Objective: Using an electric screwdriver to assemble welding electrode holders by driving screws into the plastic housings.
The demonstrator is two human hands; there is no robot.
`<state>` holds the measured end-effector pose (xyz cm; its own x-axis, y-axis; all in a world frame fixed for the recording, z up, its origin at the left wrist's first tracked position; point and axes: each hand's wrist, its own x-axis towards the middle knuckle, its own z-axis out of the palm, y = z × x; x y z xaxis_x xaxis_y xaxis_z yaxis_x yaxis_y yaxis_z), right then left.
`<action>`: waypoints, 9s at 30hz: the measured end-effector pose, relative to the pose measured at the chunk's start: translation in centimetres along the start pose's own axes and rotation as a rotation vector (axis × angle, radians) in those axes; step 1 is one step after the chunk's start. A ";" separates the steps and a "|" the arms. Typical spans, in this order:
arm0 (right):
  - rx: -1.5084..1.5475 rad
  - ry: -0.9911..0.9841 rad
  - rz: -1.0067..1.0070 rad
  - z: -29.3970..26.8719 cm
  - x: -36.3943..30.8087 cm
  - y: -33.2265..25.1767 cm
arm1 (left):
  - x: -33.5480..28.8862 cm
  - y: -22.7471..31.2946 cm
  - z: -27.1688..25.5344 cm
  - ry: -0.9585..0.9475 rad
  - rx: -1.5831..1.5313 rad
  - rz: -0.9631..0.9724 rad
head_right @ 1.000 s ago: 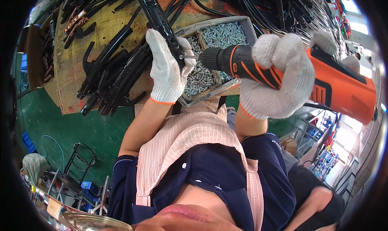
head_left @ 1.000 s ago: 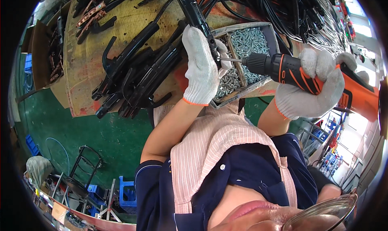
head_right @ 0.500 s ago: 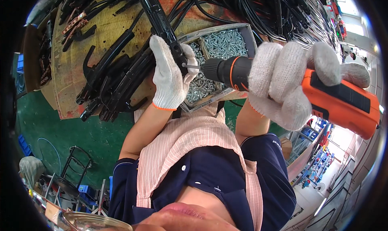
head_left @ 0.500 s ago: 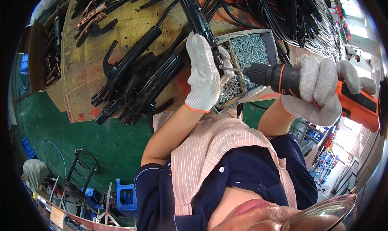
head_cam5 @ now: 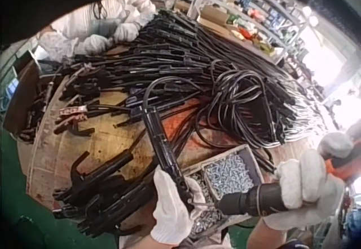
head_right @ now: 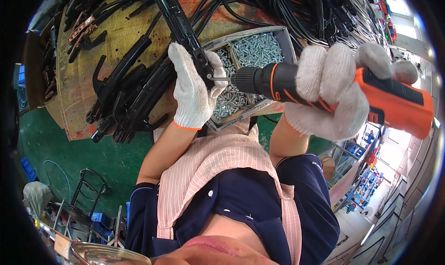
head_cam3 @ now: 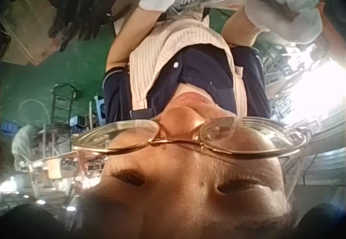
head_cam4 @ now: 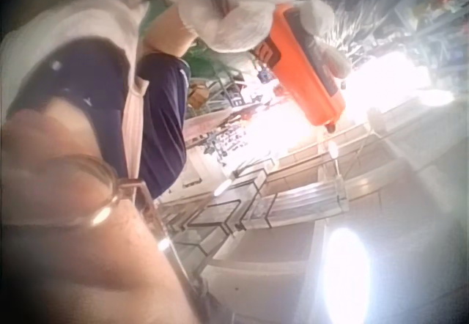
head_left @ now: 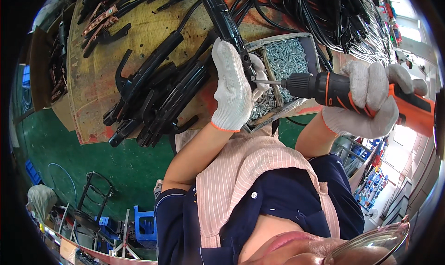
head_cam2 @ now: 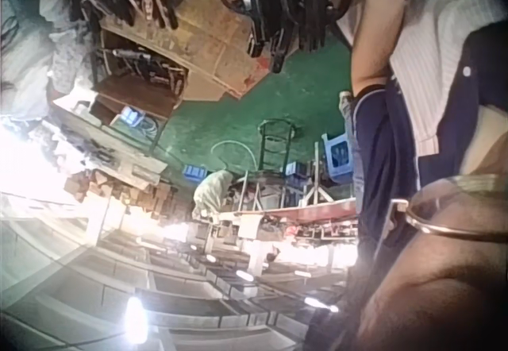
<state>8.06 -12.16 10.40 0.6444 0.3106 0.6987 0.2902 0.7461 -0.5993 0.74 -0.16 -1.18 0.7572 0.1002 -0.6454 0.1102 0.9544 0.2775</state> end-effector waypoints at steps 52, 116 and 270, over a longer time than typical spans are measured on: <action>-0.621 0.819 -0.157 -10.5 -7.9 -7.5 | -3.3 -2.1 0.4 -0.180 0.252 0.281; -0.329 0.354 0.021 3.2 -1.1 -0.8 | -2.1 -1.8 0.2 -0.125 0.221 0.219; 0.560 0.480 0.868 -0.7 2.9 6.5 | -2.8 5.0 4.7 -0.284 1.153 1.310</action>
<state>12.36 -6.85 8.28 0.7127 0.6829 -0.1605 -0.6648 0.5845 -0.4651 2.17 3.05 5.39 0.7764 0.3983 0.4885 -0.3433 -0.3827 0.8577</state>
